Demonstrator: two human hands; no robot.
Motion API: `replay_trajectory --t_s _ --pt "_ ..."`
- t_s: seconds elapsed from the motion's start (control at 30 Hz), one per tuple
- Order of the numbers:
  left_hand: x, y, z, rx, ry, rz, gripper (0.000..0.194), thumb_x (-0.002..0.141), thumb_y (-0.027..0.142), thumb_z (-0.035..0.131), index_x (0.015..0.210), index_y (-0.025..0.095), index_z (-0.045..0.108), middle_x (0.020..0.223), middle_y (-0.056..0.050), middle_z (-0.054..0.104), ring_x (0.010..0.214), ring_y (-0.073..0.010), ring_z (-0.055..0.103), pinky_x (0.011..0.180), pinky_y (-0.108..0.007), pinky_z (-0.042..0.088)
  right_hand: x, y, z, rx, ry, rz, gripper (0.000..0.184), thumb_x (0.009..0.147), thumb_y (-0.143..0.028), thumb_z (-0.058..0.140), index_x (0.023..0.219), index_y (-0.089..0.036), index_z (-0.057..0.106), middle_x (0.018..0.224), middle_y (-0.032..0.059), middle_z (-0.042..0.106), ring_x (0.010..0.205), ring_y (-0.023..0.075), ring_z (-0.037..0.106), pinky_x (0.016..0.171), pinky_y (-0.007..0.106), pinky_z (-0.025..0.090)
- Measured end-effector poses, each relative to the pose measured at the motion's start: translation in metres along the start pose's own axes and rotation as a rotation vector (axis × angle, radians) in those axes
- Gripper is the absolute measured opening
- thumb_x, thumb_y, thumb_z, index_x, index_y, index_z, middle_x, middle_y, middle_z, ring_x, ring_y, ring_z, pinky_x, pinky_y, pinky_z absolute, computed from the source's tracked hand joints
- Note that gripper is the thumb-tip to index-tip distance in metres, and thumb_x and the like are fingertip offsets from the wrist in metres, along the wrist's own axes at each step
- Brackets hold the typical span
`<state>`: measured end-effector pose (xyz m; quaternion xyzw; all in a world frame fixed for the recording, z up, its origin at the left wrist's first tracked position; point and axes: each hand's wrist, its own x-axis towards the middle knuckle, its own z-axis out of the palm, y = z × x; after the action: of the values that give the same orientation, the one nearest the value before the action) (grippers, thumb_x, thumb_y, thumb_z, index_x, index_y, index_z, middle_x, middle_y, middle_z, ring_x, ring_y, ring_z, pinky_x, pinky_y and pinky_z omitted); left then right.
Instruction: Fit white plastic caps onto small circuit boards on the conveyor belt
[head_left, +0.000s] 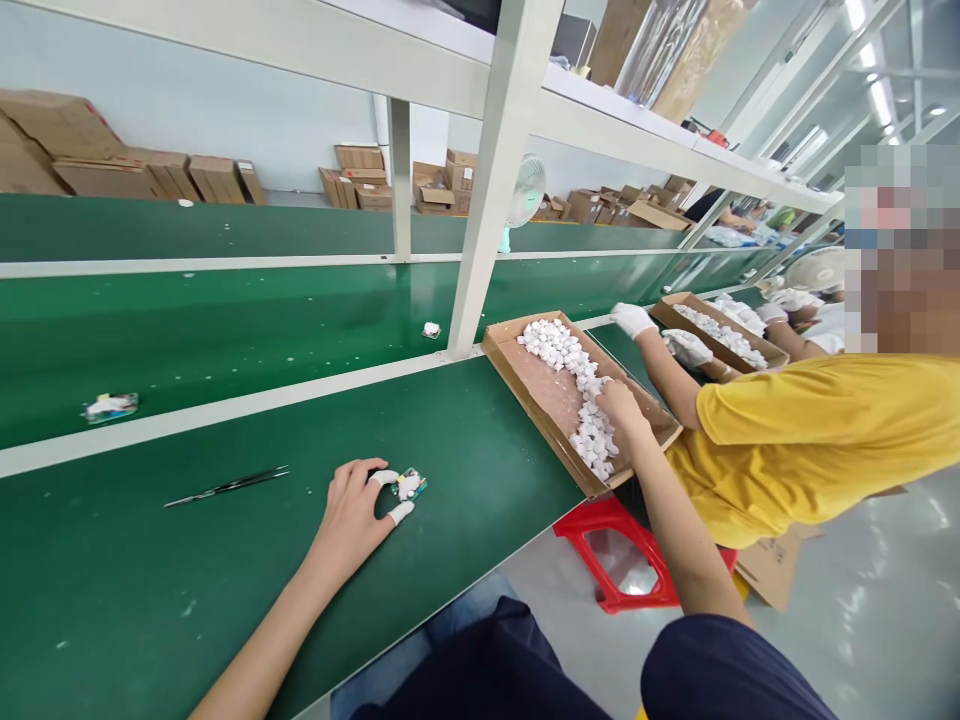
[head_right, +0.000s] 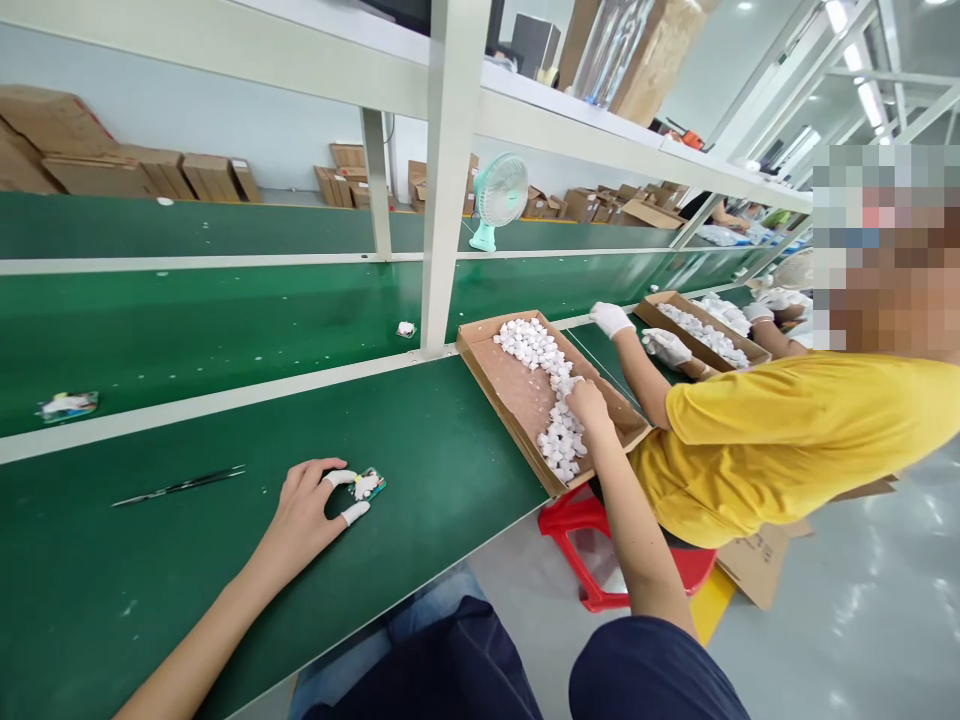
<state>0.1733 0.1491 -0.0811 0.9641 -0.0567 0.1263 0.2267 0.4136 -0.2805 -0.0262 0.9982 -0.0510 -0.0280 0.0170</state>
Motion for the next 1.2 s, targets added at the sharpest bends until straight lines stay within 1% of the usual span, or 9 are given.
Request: replay_trajectory --t_s 0.1,0.2,0.4,0.5,0.57,0.67,0.8,0.97,1.2 --pt "-0.001 0.003 -0.003 0.039 0.006 0.021 0.032 0.074 0.045 0.065 0.087 0.017 0.056 0.110 -0.010 0.055 0.107 -0.0277 0.043 0.089 -0.044 0.039 0.005 0.002 0.010 0.021 0.008 0.071 0.028 0.084 -0.016 0.046 0.104 -0.004 0.062 0.103 0.0201 0.061 0.097 0.0275 0.059 0.072 0.029 0.039" --pt "0.000 0.004 -0.006 0.036 -0.038 0.036 0.036 0.070 0.048 0.068 0.078 0.017 0.052 0.105 -0.009 0.056 0.103 -0.0275 0.045 0.083 -0.041 0.039 0.012 0.003 0.012 0.045 -0.006 0.130 0.031 0.082 -0.019 0.047 0.105 -0.005 0.062 0.102 0.0193 0.062 0.095 0.0296 0.060 0.069 0.029 0.039" --pt "0.002 -0.007 -0.007 -0.023 -0.131 0.099 0.033 0.069 0.046 0.068 0.072 0.017 0.052 0.112 -0.007 0.057 0.111 -0.0299 0.040 0.090 -0.046 0.035 0.015 0.009 0.013 0.085 0.028 0.136 0.032 0.078 -0.018 0.051 0.106 -0.006 0.061 0.105 0.0190 0.061 0.101 0.0286 0.058 0.071 0.028 0.039" --pt "0.002 -0.011 -0.006 -0.043 -0.151 0.077 0.032 0.072 0.047 0.065 0.080 0.018 0.055 0.114 -0.007 0.056 0.112 -0.0300 0.039 0.092 -0.046 0.035 0.014 0.014 0.016 0.136 0.010 0.119 0.025 0.081 -0.019 0.048 0.098 -0.008 0.062 0.102 0.0162 0.063 0.093 0.0235 0.060 0.066 0.026 0.038" --pt "0.002 -0.011 -0.006 -0.041 -0.138 0.064 0.038 0.074 0.046 0.064 0.099 0.019 0.057 0.119 -0.009 0.054 0.114 -0.0298 0.039 0.094 -0.047 0.034 0.015 0.017 0.018 0.162 -0.001 0.120 0.024 0.083 -0.017 0.044 0.095 -0.008 0.063 0.100 0.0150 0.064 0.090 0.0213 0.060 0.064 0.025 0.036" --pt "0.000 -0.010 -0.006 -0.013 -0.145 0.082 0.052 0.078 0.045 0.058 0.125 0.023 0.051 0.131 -0.010 0.046 0.120 -0.0312 0.035 0.096 -0.050 0.033 0.017 0.019 0.020 0.164 0.002 0.119 0.026 0.082 -0.015 0.043 0.097 -0.007 0.063 0.104 0.0164 0.063 0.094 0.0228 0.059 0.066 0.025 0.036" --pt "-0.001 -0.008 -0.007 -0.007 -0.205 0.097 0.039 0.082 0.041 0.053 0.117 0.026 0.059 0.135 -0.008 0.043 0.122 -0.0315 0.032 0.096 -0.051 0.032 0.018 0.016 0.021 0.154 0.024 0.120 0.028 0.081 -0.019 0.044 0.099 -0.006 0.062 0.106 0.0180 0.062 0.097 0.0269 0.058 0.069 0.027 0.036" --pt "0.000 -0.003 -0.010 -0.003 -0.178 0.078 0.036 0.076 0.044 0.062 0.103 0.021 0.061 0.126 -0.010 0.049 0.119 -0.0307 0.035 0.095 -0.050 0.033 0.017 0.014 0.021 0.138 0.067 0.086 0.031 0.080 -0.024 0.045 0.097 -0.006 0.062 0.105 0.0198 0.062 0.097 0.0303 0.058 0.069 0.029 0.035" --pt "-0.002 -0.002 -0.012 -0.025 -0.203 0.093 0.042 0.076 0.042 0.062 0.112 0.022 0.058 0.130 -0.010 0.046 0.121 -0.0310 0.033 0.096 -0.051 0.033 0.012 0.005 0.019 0.182 0.137 -0.070 0.020 0.080 -0.020 0.044 0.078 -0.009 0.060 0.092 0.0183 0.063 0.085 0.0245 0.057 0.068 0.028 0.034"
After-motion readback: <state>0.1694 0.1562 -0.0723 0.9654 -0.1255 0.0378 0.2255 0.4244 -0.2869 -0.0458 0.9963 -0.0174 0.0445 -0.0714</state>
